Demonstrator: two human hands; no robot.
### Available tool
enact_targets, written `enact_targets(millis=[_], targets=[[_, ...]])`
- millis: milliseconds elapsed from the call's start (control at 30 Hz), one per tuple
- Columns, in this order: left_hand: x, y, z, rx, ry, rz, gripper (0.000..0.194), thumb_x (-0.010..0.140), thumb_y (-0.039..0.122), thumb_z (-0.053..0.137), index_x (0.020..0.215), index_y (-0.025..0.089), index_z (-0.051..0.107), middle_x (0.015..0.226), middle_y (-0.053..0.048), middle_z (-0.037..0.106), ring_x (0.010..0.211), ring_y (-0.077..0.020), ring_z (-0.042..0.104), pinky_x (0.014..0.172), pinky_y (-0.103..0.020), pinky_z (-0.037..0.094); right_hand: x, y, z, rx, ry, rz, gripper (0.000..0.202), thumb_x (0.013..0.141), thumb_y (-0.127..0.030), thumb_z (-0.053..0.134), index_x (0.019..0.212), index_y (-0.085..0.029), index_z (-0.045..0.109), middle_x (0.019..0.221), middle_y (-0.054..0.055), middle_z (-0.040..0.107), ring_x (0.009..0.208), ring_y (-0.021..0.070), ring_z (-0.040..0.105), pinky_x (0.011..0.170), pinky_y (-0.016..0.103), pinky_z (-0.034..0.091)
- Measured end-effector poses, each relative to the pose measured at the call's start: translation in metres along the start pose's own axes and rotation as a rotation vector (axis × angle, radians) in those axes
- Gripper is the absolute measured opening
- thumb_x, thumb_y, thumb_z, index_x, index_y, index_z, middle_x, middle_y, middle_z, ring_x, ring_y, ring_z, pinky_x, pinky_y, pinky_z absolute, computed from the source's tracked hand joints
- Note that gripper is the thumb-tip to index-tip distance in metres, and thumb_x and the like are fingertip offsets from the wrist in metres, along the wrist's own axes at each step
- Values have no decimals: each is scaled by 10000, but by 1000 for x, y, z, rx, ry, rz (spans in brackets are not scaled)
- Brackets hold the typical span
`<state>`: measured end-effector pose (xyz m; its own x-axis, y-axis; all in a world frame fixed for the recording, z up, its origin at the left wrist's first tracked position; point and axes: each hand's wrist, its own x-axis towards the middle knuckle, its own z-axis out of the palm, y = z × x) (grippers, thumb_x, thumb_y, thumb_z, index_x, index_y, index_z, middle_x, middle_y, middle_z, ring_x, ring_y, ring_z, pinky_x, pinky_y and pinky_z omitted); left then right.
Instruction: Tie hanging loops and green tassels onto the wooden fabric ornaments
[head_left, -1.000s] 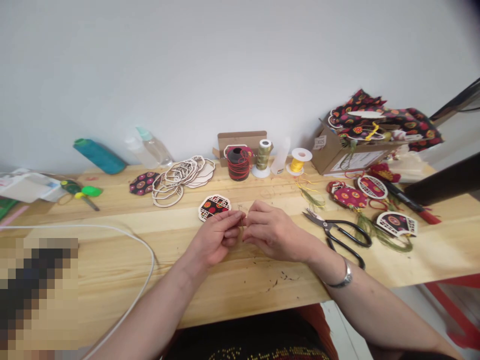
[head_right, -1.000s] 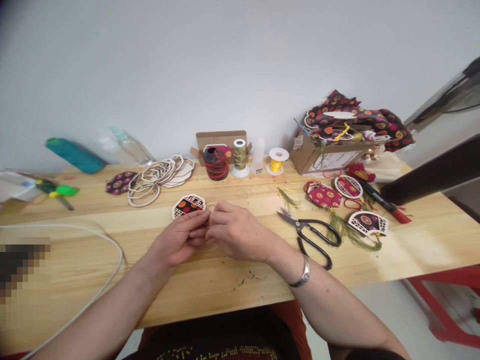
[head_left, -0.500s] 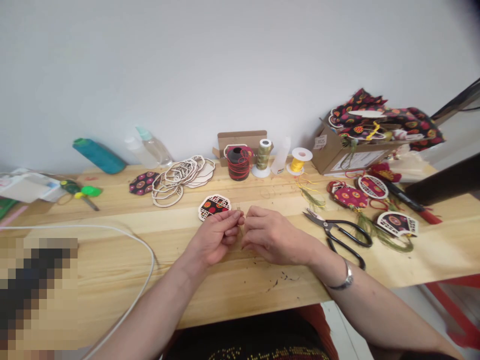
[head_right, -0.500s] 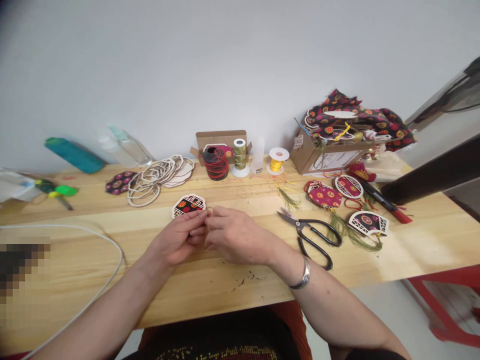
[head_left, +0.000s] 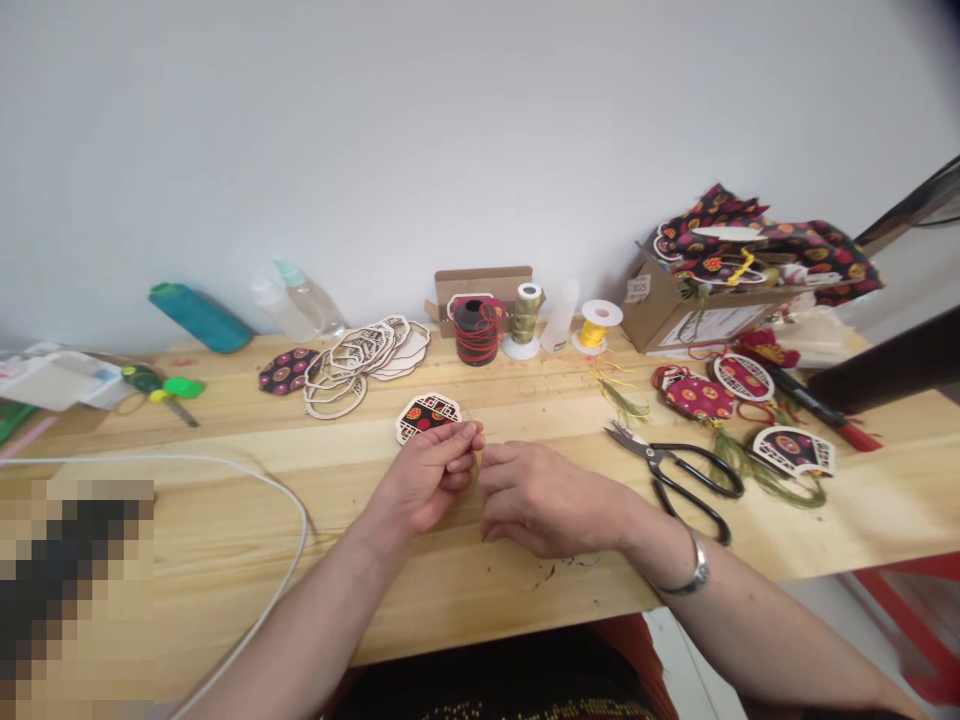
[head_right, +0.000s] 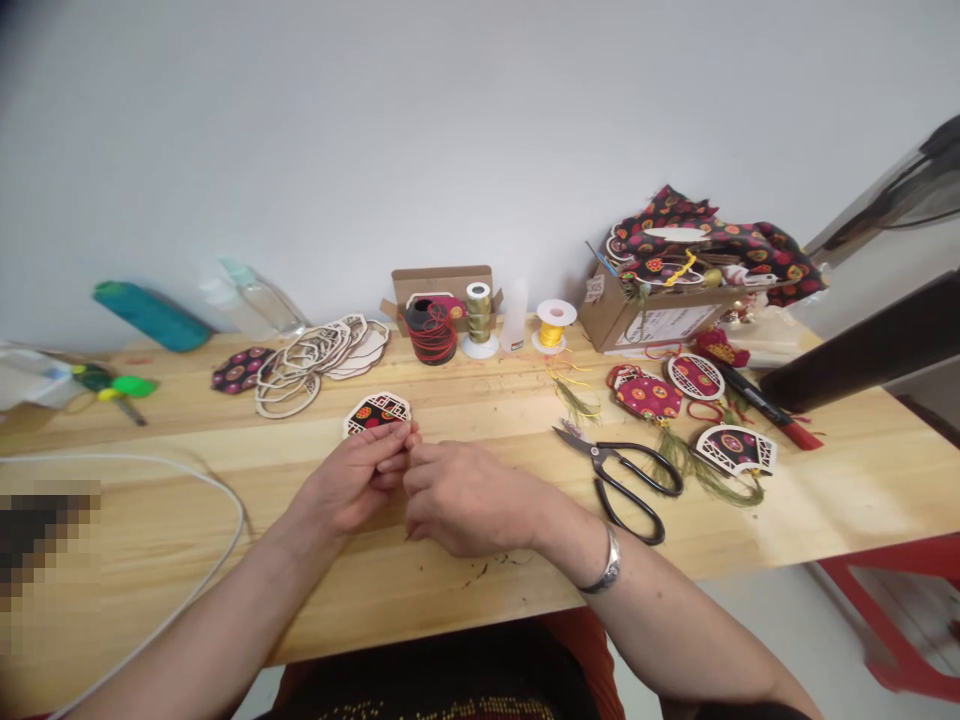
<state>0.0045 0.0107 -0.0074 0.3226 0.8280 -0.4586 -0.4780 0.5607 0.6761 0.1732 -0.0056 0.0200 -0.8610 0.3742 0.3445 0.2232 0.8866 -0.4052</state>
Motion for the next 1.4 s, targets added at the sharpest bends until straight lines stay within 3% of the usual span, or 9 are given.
enact_targets(millis=[433,667,767,933,1033,1133,1200,1300,1400], targets=[[0,-1,-1,26,18,3,161,640,148,753,727,77,637,638,1,564,388,25,351,323,-66,216,1,-5,4,28,-136,-53,107,798,-177,600,773,-183,704,773,32,664,1004,166,518,985,302,373],[-2,-1,2,69,22,-37,211,582,159,786,670,71,617,597,0,574,374,27,338,320,-78,176,0,-6,6,106,-180,-39,133,804,-185,589,780,-177,720,720,25,640,872,160,537,869,284,416],[-3,0,5,130,23,-16,239,559,192,799,636,69,609,567,0,571,372,22,339,325,-88,162,-3,-4,6,262,-162,-22,132,774,-272,643,786,-164,720,685,25,646,816,157,557,813,282,436],[-3,0,6,206,53,48,252,550,237,799,622,80,614,528,9,563,374,7,349,333,-109,154,-15,2,-8,822,-115,-27,224,798,-345,622,752,-138,693,741,57,690,686,119,607,713,253,472],[-3,-1,7,245,70,68,240,571,252,788,626,85,625,521,16,557,381,-2,365,333,-119,162,-21,6,-20,991,74,27,325,827,-385,577,604,-160,649,682,55,674,619,116,599,636,255,474],[-5,0,7,278,69,84,237,579,262,783,607,89,624,512,16,556,384,-8,380,331,-125,173,-19,13,-21,783,432,302,283,838,-335,578,614,-175,643,661,31,645,596,109,573,595,253,462],[-7,0,8,288,63,85,241,570,269,785,606,92,626,507,15,558,381,-11,386,330,-127,179,-15,20,-16,513,587,456,105,798,-279,638,780,-183,678,810,50,668,759,141,608,720,293,484],[-9,0,8,296,34,71,249,570,282,784,597,96,621,503,17,555,379,-13,391,333,-128,190,-12,32,-5,320,533,475,362,733,-248,709,1081,-196,628,1153,108,615,1094,203,544,962,404,409],[-10,0,9,311,11,55,261,580,294,778,573,98,607,494,19,547,376,-10,387,335,-125,191,-12,40,1,339,378,452,457,726,-257,719,1162,-214,590,1112,87,635,1185,221,473,1006,450,366]])
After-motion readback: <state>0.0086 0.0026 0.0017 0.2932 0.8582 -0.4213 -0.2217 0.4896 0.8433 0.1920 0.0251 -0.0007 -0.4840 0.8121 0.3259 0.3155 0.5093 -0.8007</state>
